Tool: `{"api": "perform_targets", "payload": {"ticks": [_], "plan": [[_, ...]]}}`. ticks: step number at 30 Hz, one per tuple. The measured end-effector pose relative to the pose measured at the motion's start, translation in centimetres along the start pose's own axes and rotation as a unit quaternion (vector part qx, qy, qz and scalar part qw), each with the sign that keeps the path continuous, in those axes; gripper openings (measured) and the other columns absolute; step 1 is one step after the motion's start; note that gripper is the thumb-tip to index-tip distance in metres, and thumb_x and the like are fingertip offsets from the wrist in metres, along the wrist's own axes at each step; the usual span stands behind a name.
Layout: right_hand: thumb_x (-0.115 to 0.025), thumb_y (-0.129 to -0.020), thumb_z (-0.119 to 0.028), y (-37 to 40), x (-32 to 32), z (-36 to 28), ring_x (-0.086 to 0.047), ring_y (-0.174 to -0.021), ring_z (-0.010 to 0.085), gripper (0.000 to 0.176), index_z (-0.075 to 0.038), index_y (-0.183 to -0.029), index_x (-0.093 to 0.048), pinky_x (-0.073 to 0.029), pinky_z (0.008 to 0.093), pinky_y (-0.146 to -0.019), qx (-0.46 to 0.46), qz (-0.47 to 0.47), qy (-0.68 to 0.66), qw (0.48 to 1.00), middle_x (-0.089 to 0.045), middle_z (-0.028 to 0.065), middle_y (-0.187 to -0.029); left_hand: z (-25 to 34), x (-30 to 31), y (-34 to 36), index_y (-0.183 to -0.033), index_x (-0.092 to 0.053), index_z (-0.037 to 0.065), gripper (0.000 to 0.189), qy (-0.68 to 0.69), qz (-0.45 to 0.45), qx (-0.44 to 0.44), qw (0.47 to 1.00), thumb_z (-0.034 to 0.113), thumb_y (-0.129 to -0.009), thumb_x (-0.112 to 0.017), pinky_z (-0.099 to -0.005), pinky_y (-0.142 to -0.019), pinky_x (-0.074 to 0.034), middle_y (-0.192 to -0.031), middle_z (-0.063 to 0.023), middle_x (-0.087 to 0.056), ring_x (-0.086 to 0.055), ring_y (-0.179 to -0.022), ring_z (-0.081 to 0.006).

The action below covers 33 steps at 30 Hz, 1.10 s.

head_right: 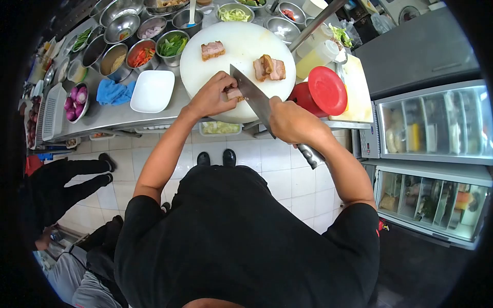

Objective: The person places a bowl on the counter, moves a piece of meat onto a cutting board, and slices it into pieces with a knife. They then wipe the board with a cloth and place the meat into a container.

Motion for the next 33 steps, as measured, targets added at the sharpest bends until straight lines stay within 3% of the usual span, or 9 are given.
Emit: {"api": "perform_targets", "payload": {"ticks": [4,6,7,9,17,27,29,31,33], "plan": [[-0.042,-0.092,-0.007,-4.4,-5.0,1.7,-0.068,-0.059,0.0443,0.02,0.013,-0.096,-0.047,-0.053,0.0534,-0.056,0.066,-0.012,0.031,0.997,-0.063,0.0351,-0.07,0.0,-0.3,0.1,-0.106,-0.063,0.001,0.038,-0.01,-0.009,-0.006,1.0,0.017,-0.074,-0.077,-0.0351,-0.084,-0.05,-0.101,-0.0126,-0.057,-0.059,-0.093,-0.0276],[-0.042,-0.094,-0.009,-5.0,-5.1,1.4,-0.068,-0.057,0.0417,0.024,0.014,-0.098,-0.047,-0.055,0.051,-0.057,0.092,0.027,0.111,0.989,-0.064,0.0328,-0.072,-0.2,-0.1,0.2,-0.107,-0.063,0.002,0.039,-0.014,-0.006,-0.013,1.0,0.017,-0.074,-0.078,-0.0351,-0.084,-0.05,-0.101,-0.0127,-0.057,-0.059,-0.093,-0.0275],[-0.042,-0.094,-0.009,-3.9,-3.9,-0.1,-0.068,-0.057,0.0417,0.024,0.014,-0.098,-0.047,-0.055,0.051,-0.057,0.09,0.028,0.11,0.989,-0.064,0.0328,-0.072,-0.4,-0.3,0.6,-0.108,-0.063,0.001,0.04,-0.005,-0.006,0.005,1.0,0.018,-0.075,-0.079,-0.035,-0.085,-0.051,-0.102,-0.0125,-0.057,-0.06,-0.094,-0.0271],[-0.043,-0.096,-0.012,-1.6,-0.8,-0.1,-0.066,-0.055,0.0388,0.026,0.013,-0.101,-0.047,-0.055,0.0483,-0.054,-0.05,-0.002,-0.104,0.993,-0.064,0.0306,-0.072,-0.2,0.1,0.3,-0.109,-0.063,0.001,0.042,0.001,-0.002,0.014,1.0,0.018,-0.075,-0.08,-0.0349,-0.087,-0.051,-0.103,-0.0123,-0.056,-0.06,-0.095,-0.0267],[-0.042,-0.1,-0.014,2.4,1.5,0.0,-0.065,-0.051,0.035,0.023,0.008,-0.099,-0.047,-0.053,0.0443,-0.05,-0.08,0.056,-0.1,0.99,-0.063,0.0296,-0.071,0.6,1.3,1.1,-0.113,-0.062,-0.002,0.044,0.024,-0.015,-0.026,0.999,0.015,-0.075,-0.078,-0.0327,-0.089,-0.051,-0.107,-0.0117,-0.055,-0.06,-0.097,-0.024],[-0.042,-0.097,-0.012,2.4,0.0,-0.9,-0.064,-0.05,0.0363,0.023,0.01,-0.098,-0.047,-0.052,0.0475,-0.05,-0.066,-0.005,-0.073,0.995,-0.063,0.0295,-0.068,0.4,1.0,0.4,-0.105,-0.061,-0.002,0.036,0.007,-0.023,-0.02,1.0,0.012,-0.074,-0.075,-0.0329,-0.084,-0.052,-0.099,-0.0107,-0.055,-0.059,-0.087,-0.0225],[-0.042,-0.097,-0.011,1.3,-0.4,-1.0,-0.065,-0.05,0.0369,0.023,0.011,-0.098,-0.047,-0.052,0.0479,-0.05,-0.073,-0.02,-0.07,0.995,-0.063,0.0307,-0.068,0.2,0.9,0.3,-0.1,-0.062,0.001,0.034,0.015,-0.026,-0.008,1.0,0.017,-0.073,-0.075,-0.0357,-0.084,-0.051,-0.098,-0.0137,-0.056,-0.06,-0.089,-0.0279],[-0.041,-0.101,-0.013,-0.8,-1.2,-1.1,-0.06,-0.043,0.0289,0.021,0.007,-0.096,-0.045,-0.05,0.0414,-0.044,-0.051,0.002,-0.049,0.997,-0.059,0.0196,-0.061,0.0,0.9,0.4,-0.1,-0.062,0.001,0.034,0.024,-0.025,-0.005,0.999,0.016,-0.073,-0.075,-0.0354,-0.084,-0.051,-0.098,-0.0135,-0.056,-0.06,-0.088,-0.0275],[-0.041,-0.097,-0.01,-2.0,-1.2,-1.5,-0.063,-0.047,0.0334,0.021,0.011,-0.096,-0.045,-0.052,0.0438,-0.046,-0.037,0.009,-0.052,0.998,-0.061,0.0253,-0.063,-0.2,0.8,0.3,-0.1,-0.062,0.001,0.033,0.033,-0.023,-0.002,0.999,0.016,-0.073,-0.075,-0.0351,-0.083,-0.051,-0.097,-0.0133,-0.056,-0.061,-0.088,-0.0271]]}}
Point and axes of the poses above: each hand's wrist, its own y-axis away from the middle knuckle, its own x-axis out of the back of the hand, z = x × y, the point moved 10 cm from there along -y, towards the middle knuckle
